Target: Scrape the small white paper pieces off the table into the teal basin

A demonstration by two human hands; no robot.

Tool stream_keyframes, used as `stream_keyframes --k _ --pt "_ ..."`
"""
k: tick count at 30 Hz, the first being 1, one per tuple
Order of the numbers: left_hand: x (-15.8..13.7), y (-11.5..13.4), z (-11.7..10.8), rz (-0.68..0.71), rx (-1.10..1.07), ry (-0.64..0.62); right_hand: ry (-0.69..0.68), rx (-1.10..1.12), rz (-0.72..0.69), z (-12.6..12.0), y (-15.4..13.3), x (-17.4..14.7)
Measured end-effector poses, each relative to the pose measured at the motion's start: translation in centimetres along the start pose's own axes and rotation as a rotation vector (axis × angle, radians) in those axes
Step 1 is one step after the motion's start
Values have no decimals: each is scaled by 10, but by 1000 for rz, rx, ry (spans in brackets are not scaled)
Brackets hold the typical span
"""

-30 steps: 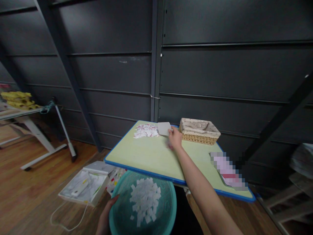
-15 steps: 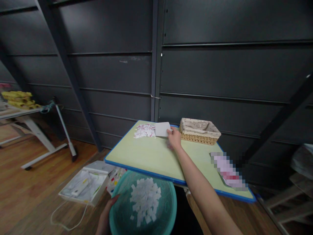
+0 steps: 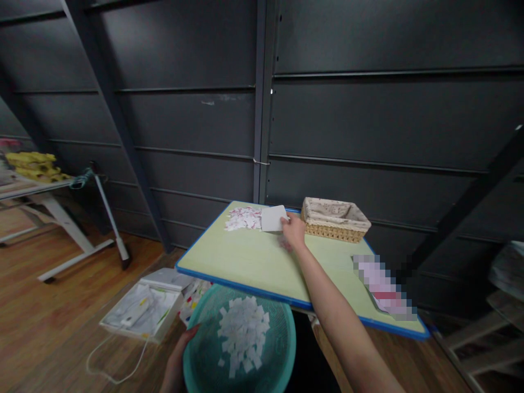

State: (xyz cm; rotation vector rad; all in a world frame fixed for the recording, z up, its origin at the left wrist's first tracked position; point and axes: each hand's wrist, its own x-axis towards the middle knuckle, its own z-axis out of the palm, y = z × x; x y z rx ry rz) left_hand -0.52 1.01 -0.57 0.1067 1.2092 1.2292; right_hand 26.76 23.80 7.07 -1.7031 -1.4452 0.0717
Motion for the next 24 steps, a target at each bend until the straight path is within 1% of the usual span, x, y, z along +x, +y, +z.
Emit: stream_keyframes --k 10,14,19,24 --pt "-3 2 2 -6 -29 -13 -2 -160 -40 -9 -6 -3" --pt "-5 2 4 -34 -23 42 9 -150 -62 -9 -10 -6" --pt "-5 2 4 11 -28 8 -20 -134 -76 -4 -9 -6" --pt "-3 1 1 7 -20 15 -11 -87 -59 -3 -7 -4"
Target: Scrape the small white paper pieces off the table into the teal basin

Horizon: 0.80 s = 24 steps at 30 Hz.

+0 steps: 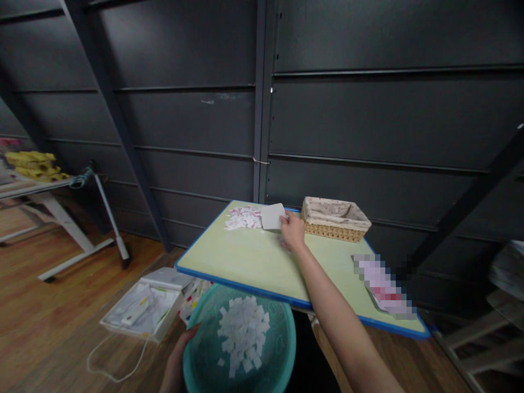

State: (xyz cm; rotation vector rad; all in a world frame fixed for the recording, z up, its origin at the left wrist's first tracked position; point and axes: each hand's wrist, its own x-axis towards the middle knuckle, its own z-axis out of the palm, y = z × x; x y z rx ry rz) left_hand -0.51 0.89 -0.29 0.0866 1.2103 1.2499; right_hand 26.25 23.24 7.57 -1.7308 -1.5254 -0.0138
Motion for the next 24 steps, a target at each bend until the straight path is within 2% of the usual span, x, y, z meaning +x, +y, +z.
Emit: stream_keyframes --k 5,12,17,20,24 --pt "3 -2 -3 -13 11 -36 -38 126 -15 3 2 2" --pt "1 -3 -4 21 11 -86 -54 359 -140 16 -1 -4" --pt "1 -4 -3 22 15 -3 -88 284 -228 20 -9 -14" --pt "1 -4 -2 24 -8 -15 -68 267 -233 23 -11 -16" --pt "4 -4 -2 -29 -29 -68 -121 347 -295 33 -20 -17"
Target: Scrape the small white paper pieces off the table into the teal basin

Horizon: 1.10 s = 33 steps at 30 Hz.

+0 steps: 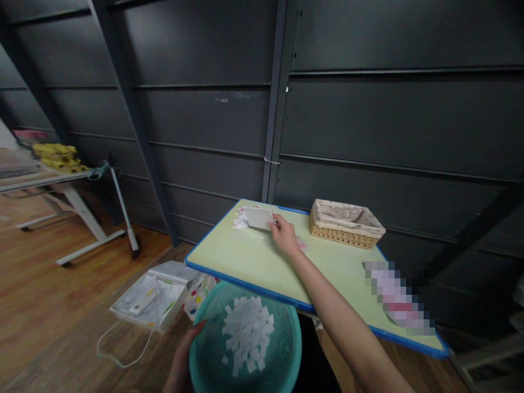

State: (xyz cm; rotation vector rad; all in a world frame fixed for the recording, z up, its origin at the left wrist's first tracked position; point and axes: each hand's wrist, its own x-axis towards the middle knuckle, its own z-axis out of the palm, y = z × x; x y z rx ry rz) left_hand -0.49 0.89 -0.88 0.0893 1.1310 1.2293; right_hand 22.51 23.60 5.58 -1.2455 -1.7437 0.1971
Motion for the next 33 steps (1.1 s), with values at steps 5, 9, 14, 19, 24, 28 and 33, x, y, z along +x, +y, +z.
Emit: stream_keyframes --k 5,9,14,19,24,28,33 --pt "1 -3 -4 -9 -4 -48 -74 9 -81 20 -16 10" --pt "-8 1 1 4 20 38 -123 -25 -105 29 -25 19" --pt "-8 4 0 39 -11 57 -188 -55 -121 35 -26 21" --pt "5 -1 -17 -33 -1 28 -171 -36 -116 21 -20 22" --pt "2 -1 -16 -16 -45 -4 -212 57 -17 -10 -6 30" --pt "-1 2 -10 -33 -68 -32 -174 153 110 -23 4 34" --pt "-1 4 -7 -11 -44 27 -125 186 136 -20 7 32"
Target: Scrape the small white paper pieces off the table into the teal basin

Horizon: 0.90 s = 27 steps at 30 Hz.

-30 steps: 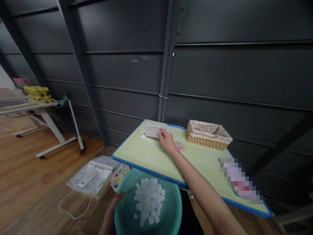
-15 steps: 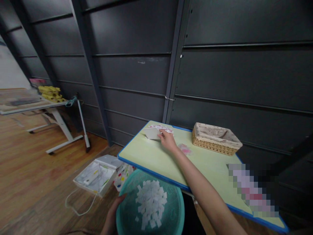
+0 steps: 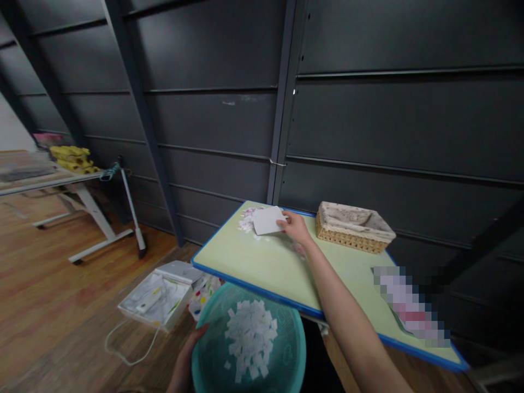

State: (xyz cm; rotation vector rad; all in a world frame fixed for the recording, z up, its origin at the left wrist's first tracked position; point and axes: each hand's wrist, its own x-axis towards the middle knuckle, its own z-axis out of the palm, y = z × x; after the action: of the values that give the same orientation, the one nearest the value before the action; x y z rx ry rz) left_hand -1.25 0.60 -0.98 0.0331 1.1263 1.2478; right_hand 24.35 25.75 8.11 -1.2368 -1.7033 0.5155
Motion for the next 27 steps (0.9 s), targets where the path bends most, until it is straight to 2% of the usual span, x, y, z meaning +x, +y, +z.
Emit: stream_keyframes --k 3,8,14,17,22,27 --pt "-2 0 -1 -1 15 5 -12 0 8 -2 -2 0" --pt "-3 -1 -3 10 56 -5 -7 5 154 -20 -5 1" --pt "-5 1 0 -12 54 14 56 -183 120 -35 -4 2" --pt "-6 1 1 -34 37 18 53 -233 114 -34 -2 2" --pt "-5 0 1 -40 3 -27 -56 -139 148 -28 -5 2" --pt "-4 -2 0 -10 51 -21 -58 -78 178 -25 -7 1"
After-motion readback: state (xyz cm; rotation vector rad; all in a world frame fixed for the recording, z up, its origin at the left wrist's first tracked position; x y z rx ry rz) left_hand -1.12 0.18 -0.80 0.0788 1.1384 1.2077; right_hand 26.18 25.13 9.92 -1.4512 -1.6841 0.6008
